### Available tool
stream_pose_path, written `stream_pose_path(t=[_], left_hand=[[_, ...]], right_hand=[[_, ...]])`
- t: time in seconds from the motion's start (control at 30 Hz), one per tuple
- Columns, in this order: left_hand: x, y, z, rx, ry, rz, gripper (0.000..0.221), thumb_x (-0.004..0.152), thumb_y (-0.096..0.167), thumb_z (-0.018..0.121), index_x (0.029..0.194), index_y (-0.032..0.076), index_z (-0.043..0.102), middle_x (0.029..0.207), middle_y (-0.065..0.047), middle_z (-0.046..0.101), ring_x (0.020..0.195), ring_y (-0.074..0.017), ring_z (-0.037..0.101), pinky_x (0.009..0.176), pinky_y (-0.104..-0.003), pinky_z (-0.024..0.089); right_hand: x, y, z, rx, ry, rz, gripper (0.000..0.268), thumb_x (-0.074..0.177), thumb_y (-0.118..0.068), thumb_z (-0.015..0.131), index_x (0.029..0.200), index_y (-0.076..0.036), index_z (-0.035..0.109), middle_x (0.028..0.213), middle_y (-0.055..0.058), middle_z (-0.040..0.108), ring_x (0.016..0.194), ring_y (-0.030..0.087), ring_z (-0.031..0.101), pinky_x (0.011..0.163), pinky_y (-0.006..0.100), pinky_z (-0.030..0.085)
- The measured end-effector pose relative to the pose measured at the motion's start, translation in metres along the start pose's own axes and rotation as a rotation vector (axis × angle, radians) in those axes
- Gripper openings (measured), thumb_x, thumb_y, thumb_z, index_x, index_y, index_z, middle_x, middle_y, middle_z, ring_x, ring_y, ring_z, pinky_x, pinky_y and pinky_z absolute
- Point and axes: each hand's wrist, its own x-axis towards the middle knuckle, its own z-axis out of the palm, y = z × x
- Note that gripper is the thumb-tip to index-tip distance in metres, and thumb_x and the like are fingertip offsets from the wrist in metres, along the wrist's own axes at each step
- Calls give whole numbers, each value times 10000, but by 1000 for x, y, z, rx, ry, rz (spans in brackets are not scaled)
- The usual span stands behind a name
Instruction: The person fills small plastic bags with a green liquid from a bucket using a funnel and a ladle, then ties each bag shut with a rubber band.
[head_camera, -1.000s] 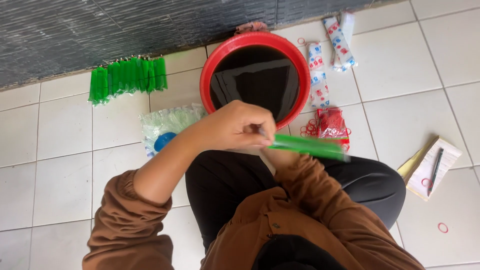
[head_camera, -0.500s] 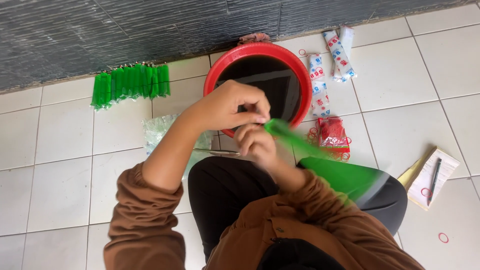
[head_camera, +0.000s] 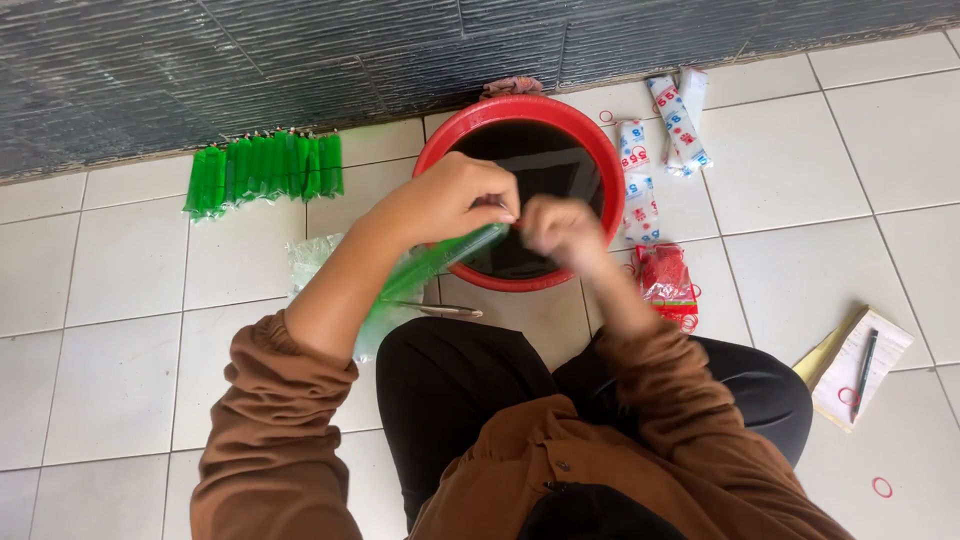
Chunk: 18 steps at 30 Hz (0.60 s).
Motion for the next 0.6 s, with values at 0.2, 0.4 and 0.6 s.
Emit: stream_pose_path(t=[0.2, 0.4, 0.6], left_hand=[[17, -4, 26, 95, 121, -29, 152, 956, 41, 715, 824, 40, 639, 794, -108, 681, 767, -291, 692, 694, -359, 573], [-13, -3, 14, -35, 26, -76, 83, 933, 76, 751, 864, 82, 705, 805, -116, 699, 722, -297, 697, 664, -400, 588], [8, -8, 42, 16, 220, -37, 116, 930, 53, 750, 842, 57, 675, 762, -125, 684, 717, -302, 691, 654, -390, 565]], right_hand=[[35, -96, 59, -467, 317, -78, 286, 1004, -106, 444, 749, -119, 571, 793, 58, 572, 693, 200, 527, 634, 325, 403], [-46, 35, 7, -498, -52, -484, 244, 936, -123, 501, 706, -92, 577, 777, 68, 502, 637, 265, 436, 557, 417, 398], [18, -100, 40, -173, 257, 9, 220, 1037, 48, 486, 840, -46, 520, 797, 94, 550, 767, 240, 557, 812, 385, 478]])
